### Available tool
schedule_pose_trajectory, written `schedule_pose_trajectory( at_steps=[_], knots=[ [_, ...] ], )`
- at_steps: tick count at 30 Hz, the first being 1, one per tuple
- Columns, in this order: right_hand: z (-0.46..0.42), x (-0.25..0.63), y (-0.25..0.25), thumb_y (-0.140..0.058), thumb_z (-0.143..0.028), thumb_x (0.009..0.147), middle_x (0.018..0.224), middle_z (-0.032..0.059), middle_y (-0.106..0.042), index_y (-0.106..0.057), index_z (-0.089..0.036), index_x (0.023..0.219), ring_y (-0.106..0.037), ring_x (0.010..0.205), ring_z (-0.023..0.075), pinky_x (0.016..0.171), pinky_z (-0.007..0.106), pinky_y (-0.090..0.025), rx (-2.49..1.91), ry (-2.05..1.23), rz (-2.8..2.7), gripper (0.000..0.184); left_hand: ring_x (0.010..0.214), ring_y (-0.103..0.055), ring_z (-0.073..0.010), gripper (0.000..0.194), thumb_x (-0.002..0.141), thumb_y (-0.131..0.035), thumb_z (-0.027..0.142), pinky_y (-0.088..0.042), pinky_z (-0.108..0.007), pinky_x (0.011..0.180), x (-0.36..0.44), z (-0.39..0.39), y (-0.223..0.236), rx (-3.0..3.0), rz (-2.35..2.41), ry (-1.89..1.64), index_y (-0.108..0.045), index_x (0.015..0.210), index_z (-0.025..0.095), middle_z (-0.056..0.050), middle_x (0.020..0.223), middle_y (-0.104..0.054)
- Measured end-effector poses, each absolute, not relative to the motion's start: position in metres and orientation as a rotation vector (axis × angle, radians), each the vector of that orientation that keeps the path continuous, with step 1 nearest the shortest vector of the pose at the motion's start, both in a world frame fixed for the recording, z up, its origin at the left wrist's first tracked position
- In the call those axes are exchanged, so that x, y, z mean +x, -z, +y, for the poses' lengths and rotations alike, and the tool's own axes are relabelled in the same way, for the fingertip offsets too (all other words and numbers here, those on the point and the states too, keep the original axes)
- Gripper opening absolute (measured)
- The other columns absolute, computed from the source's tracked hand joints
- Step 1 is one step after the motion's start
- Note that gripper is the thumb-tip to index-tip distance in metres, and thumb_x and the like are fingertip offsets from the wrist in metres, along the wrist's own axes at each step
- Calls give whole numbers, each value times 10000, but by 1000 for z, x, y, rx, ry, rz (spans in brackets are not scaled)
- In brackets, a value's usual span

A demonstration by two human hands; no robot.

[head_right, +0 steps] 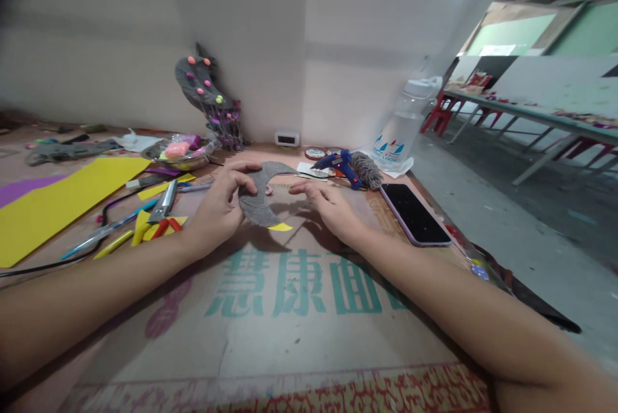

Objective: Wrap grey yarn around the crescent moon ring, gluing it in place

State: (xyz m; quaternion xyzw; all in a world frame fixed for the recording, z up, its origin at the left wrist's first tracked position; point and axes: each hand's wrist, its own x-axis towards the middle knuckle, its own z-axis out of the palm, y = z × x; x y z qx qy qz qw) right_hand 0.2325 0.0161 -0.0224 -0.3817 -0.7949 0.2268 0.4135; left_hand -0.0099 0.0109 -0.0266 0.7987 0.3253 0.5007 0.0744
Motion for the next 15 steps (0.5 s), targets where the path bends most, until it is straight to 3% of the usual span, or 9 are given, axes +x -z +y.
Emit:
schedule_pose_trajectory(
  at_steps=[3,7,10,12,15],
  knots=[
    [4,231,16,-498,-500,1012,1035,84,-766,-745,-207,951,-707,1033,231,966,407,-534,-911,-619,-2090,389,1276,-545,-210,288,783,-479,-33,-429,-447,1113,-10,10,25,2407,961,-1539,-547,919,212,-107,1284,-595],
    [-4,223,16,-652,-436,916,925,56,-755,-716,-195,866,-701,912,213,864,355,-546,-886,-656,-2203,254,1294,-536,-210,341,732,-453,-60,-421,-448,1130,-10,8,23,2431,942,-1553,-561,921,203,-108,1288,-584],
    [-8,219,18,-663,-408,895,826,31,-735,-686,-199,809,-682,778,185,717,303,-540,-974,-796,-2152,228,1313,-530,-223,330,724,-456,-46,-409,-467,1150,-10,8,23,2433,950,-1555,-561,911,204,-105,1298,-585],
    [-11,218,18,-641,-420,903,737,12,-710,-666,-199,794,-634,629,157,582,272,-496,-1071,-888,-2044,248,1346,-514,-226,334,753,-478,-18,-394,-461,1170,-9,10,26,2381,920,-1560,-568,987,204,-114,1341,-572],
    [-13,217,19,-633,-418,904,672,-2,-677,-658,-194,798,-581,543,142,519,263,-447,-1156,-794,-1942,248,1366,-522,-200,568,821,-510,63,-425,-404,1153,-6,15,30,2054,852,-1567,-428,1362,214,-148,1520,-460]
  ],
)
